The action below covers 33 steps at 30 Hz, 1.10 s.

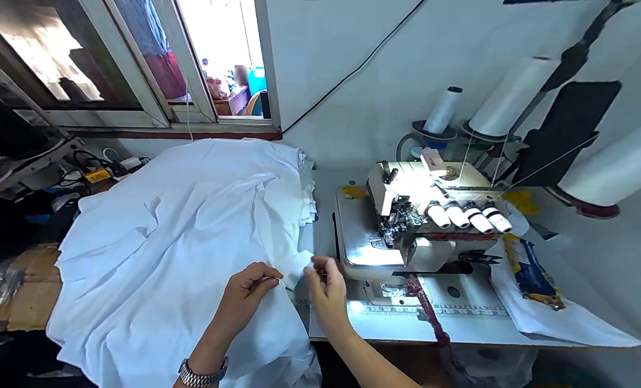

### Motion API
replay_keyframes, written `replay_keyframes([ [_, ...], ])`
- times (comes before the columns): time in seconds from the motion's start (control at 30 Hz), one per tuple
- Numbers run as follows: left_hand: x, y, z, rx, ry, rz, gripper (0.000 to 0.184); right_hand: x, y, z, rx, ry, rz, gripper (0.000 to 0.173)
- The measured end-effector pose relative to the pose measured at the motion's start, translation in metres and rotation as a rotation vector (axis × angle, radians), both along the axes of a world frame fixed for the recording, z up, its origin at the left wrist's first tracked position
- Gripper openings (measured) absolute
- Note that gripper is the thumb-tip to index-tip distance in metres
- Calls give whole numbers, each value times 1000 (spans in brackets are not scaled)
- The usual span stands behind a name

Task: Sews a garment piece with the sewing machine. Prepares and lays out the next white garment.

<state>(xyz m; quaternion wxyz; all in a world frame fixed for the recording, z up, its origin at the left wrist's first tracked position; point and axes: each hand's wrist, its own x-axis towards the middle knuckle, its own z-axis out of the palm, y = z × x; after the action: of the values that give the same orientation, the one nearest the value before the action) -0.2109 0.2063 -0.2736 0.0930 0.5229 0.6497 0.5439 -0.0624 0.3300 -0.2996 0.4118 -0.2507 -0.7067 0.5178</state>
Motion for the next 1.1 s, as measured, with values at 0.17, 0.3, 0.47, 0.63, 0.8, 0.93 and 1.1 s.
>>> replay_keyframes([
  [0.17,-2,-2,1,-21,16,4,14,-5,-29,-2,-122,68,334,28],
  [0.3,-4,-7,-1,-69,-13,35,20,-9,-34,4,-324,18,501,41],
  [0.47,-12,-24,1,-43,-96,-48,15,-2,-46,-3,-339,-37,371,36],
  [0.63,-24,-75,43,116,-210,-693,19,-5,-33,1,-445,-66,340,26],
  [0.8,-21,-74,68,66,34,-388,18,-18,-40,8,-319,205,189,12],
  [0.93,-13,-44,52,-8,148,-171,19,-21,-55,27,-100,233,281,21],
  [1.1,-9,-35,47,0,81,-117,14,-26,-55,29,-44,175,264,20],
])
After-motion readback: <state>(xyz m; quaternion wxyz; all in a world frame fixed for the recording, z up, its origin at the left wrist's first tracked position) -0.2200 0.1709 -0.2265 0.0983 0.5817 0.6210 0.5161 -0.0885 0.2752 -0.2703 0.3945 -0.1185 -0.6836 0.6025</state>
